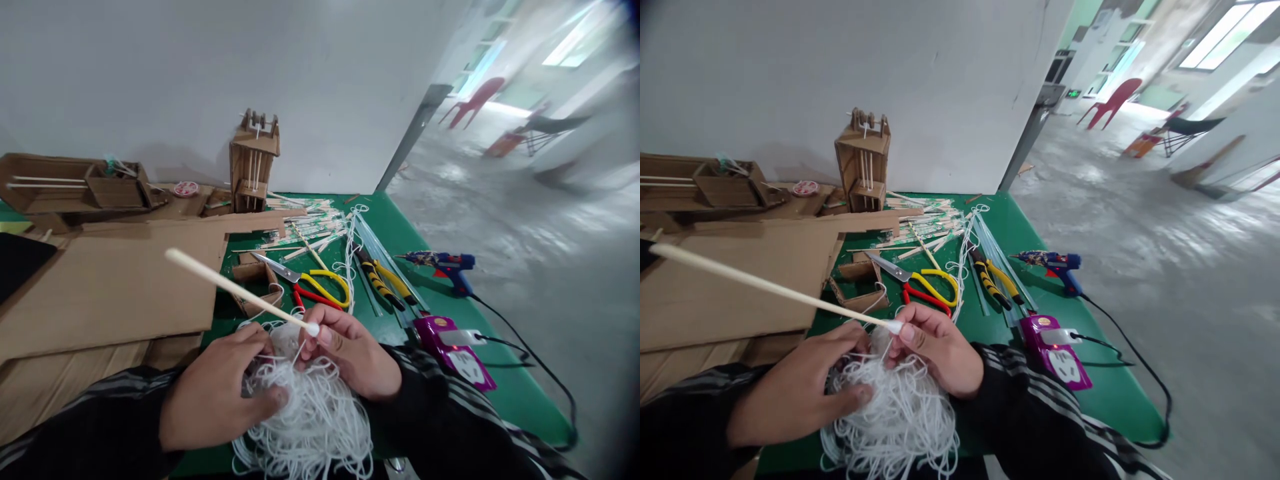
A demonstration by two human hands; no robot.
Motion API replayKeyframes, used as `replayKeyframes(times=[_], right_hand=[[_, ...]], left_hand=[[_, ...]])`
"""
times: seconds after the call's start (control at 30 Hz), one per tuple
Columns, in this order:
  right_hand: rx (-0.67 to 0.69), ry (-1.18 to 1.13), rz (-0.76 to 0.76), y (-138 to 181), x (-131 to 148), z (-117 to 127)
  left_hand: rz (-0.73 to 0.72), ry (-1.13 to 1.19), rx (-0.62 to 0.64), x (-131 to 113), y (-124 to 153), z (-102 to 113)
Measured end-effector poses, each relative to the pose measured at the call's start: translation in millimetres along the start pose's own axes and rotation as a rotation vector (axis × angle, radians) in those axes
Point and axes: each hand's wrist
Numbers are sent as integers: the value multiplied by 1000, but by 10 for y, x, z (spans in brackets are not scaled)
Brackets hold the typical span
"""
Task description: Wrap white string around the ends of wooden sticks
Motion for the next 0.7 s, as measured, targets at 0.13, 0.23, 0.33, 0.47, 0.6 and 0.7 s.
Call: replayKeyframes(times=[0.13, 0.23, 0.33, 0.47, 0.6, 0.7], right_hand=[[-8, 45, -4, 9, 6, 14], [-5, 83, 20, 12, 17, 27], [5, 110, 29, 9, 22, 36], [24, 115, 21, 8, 5, 50], [39, 96, 11, 11, -19, 69], [47, 94, 0, 10, -30, 72]], left_hand=[[-117, -113, -224, 22, 30, -83], [-327, -184, -324, 36, 39, -107], [-363, -150, -278, 45, 30, -86], [-230, -99, -230, 70, -7, -61], [-176, -133, -225, 82, -64, -64], [-247, -163, -204, 62, -87, -70]])
Point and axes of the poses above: each hand's wrist, its own y-axis away from the middle knuckle, its own z-axis out of the back of the hand, x = y × z, and after that the axes turned 7 degrees about -y, right-handed
